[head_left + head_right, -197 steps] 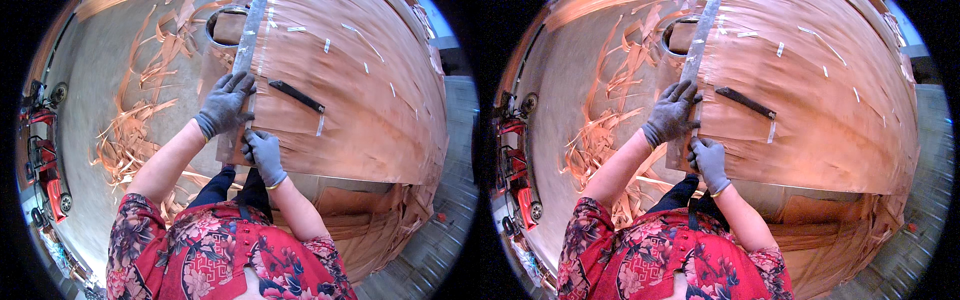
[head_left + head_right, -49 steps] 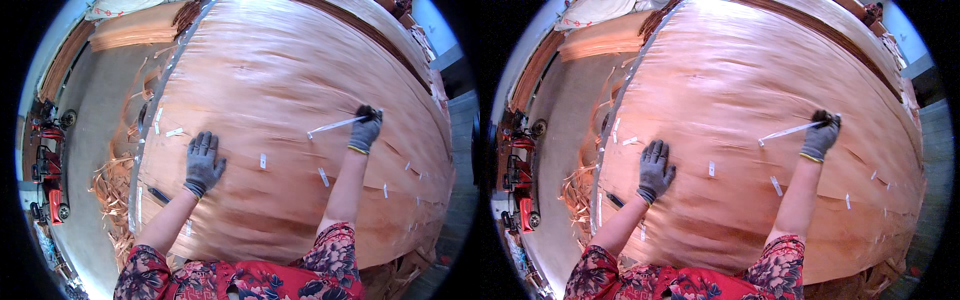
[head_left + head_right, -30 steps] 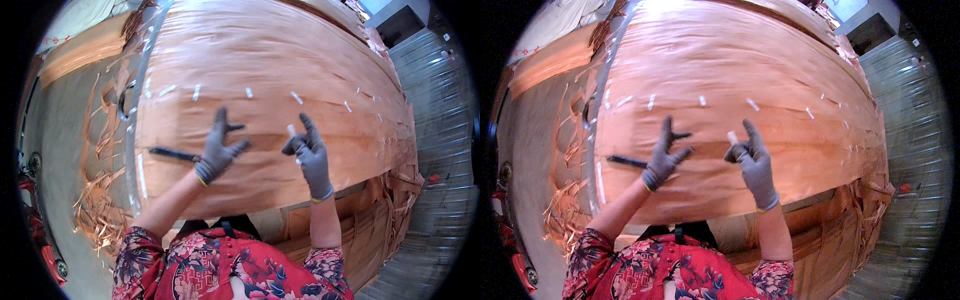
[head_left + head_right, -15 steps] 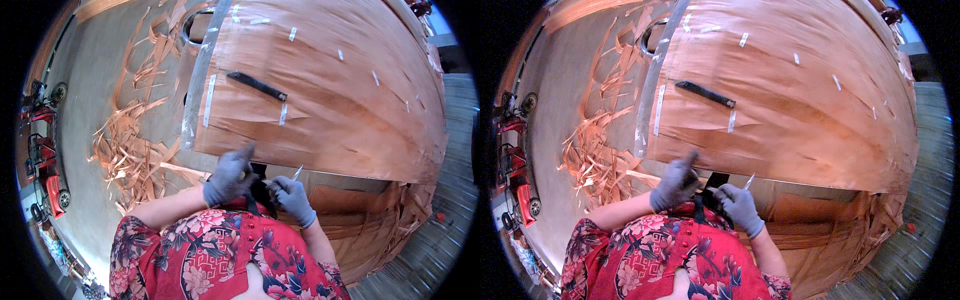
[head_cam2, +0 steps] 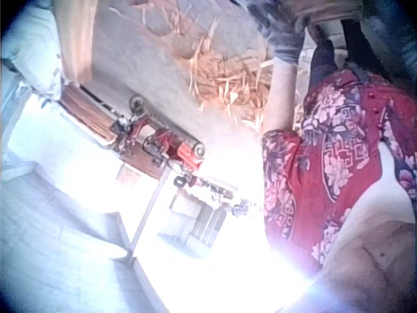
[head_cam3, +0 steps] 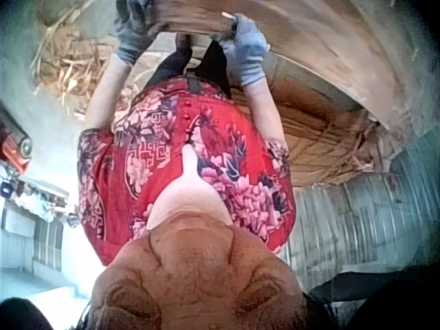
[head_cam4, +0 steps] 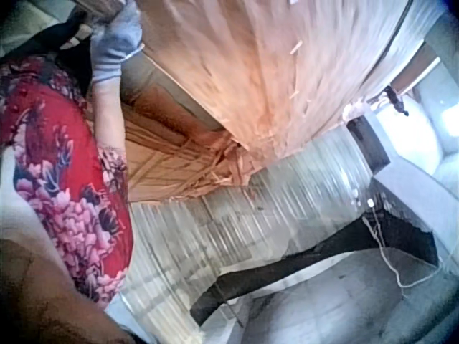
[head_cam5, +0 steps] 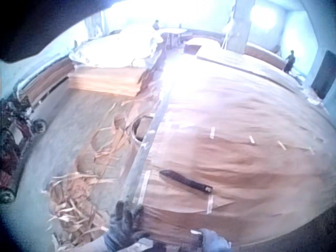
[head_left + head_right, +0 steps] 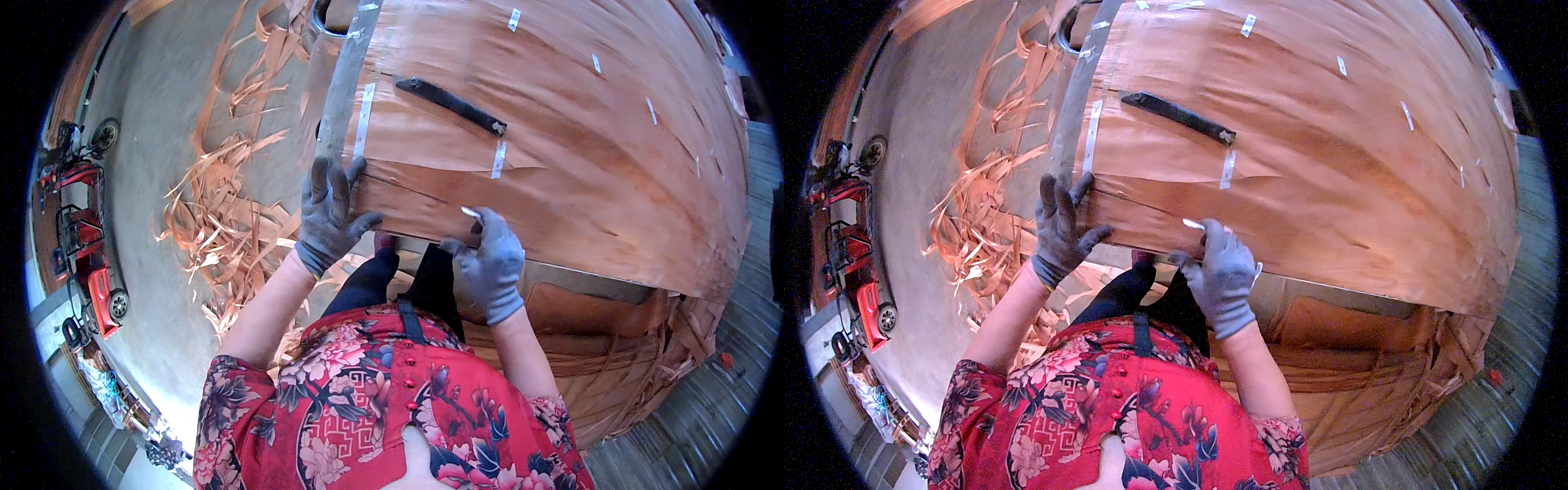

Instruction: The person applies thin strips of wood veneer to a large, curved wooden surface. They smooth the veneer, cut it to fit the contours using a utility knife, and secure it with small white tabs.

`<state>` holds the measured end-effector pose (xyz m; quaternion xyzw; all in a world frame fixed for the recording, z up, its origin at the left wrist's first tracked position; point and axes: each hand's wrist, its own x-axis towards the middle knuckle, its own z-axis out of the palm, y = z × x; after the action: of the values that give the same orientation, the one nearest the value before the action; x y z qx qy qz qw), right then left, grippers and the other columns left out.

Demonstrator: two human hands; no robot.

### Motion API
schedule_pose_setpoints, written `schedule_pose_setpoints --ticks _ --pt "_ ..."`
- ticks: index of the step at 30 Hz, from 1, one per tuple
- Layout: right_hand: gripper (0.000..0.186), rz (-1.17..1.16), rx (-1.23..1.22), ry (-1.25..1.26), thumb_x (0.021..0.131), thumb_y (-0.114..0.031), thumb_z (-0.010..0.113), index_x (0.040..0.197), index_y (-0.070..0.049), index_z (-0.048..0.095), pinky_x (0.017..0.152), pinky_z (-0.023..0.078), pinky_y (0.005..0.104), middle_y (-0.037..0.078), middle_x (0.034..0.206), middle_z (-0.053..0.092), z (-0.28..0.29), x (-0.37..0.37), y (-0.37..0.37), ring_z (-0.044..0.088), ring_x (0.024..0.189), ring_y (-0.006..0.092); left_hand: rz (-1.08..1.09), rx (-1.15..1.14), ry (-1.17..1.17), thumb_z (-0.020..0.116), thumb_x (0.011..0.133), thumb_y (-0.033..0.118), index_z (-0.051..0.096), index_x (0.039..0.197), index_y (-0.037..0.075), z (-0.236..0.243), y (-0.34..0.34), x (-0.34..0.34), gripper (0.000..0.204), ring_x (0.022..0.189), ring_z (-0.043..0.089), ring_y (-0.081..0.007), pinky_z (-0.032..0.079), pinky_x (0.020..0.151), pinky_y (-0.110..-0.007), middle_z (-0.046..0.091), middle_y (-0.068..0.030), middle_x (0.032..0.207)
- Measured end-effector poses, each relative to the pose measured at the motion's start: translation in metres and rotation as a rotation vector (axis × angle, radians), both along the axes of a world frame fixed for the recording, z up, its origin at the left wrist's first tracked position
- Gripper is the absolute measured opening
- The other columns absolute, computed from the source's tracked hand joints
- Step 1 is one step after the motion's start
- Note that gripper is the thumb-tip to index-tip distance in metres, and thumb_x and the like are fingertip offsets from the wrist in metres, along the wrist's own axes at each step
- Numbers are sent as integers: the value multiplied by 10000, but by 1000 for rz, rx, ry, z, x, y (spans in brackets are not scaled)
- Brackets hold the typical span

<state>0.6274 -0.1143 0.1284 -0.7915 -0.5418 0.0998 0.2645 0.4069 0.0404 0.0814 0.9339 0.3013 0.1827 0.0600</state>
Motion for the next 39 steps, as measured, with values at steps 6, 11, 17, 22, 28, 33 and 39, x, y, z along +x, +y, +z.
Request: schedule_pose_setpoints --ticks 6,11,17,22,28,33,39 --pt "625 -53 -70 -126 571 -412 787 1030 -75 528 596 452 392 99 770 560 -12 -1 13 581 695 286 32 -41 -118 635 814 447 -59 1458 19 -3 7 7 1039 1419 8 -355 161 1099 -453 414 -36 1428" --pt "568 -152 -32 -18 607 -393 779 1016 -72 551 575 450 377 89 768 558 -18 0 20 581 681 282 4 -21 -113 633 831 394 -59 1456 9 1 21 4 1009 1421 22 -349 149 1102 -449 454 -41 1398" --pt "669 97 -51 -142 567 -461 777 1046 -75 514 585 466 372 92 820 561 0 -29 31 592 708 267 -110 -131 -101 654 797 447 -60 1451 -10 7 36 -11 1070 1421 23 -348 121 1111 -444 470 -49 1384" --pt "677 125 -86 -178 571 -423 788 1069 -73 492 609 483 374 105 880 568 -9 -35 38 599 749 276 -32 -73 -133 679 759 491 -53 1449 -14 13 26 -17 1125 1415 60 -366 121 1113 -449 458 -83 1388" --pt "670 93 -109 -87 574 -368 804 1087 -67 495 629 482 382 121 877 578 -6 -32 41 602 763 286 171 -76 -129 697 775 246 94 1450 -33 13 11 -14 947 1384 167 -411 199 1095 -448 244 -220 1479" --pt "652 55 -87 -32 583 -337 809 1089 -63 502 647 482 389 134 879 586 -7 -34 39 601 776 304 313 -238 -201 671 757 70 67 1469 22 24 -15 -1 935 1346 279 -388 282 1062 -431 282 -304 1424" --pt "637 57 -30 -21 597 -322 805 1091 -58 503 654 484 396 141 873 585 -11 -32 38 600 778 311 450 -981 -786 620 766 -72 -126 1466 115 19 -6 4 1040 995 558 -180 449 879 -290 586 -135 1089"
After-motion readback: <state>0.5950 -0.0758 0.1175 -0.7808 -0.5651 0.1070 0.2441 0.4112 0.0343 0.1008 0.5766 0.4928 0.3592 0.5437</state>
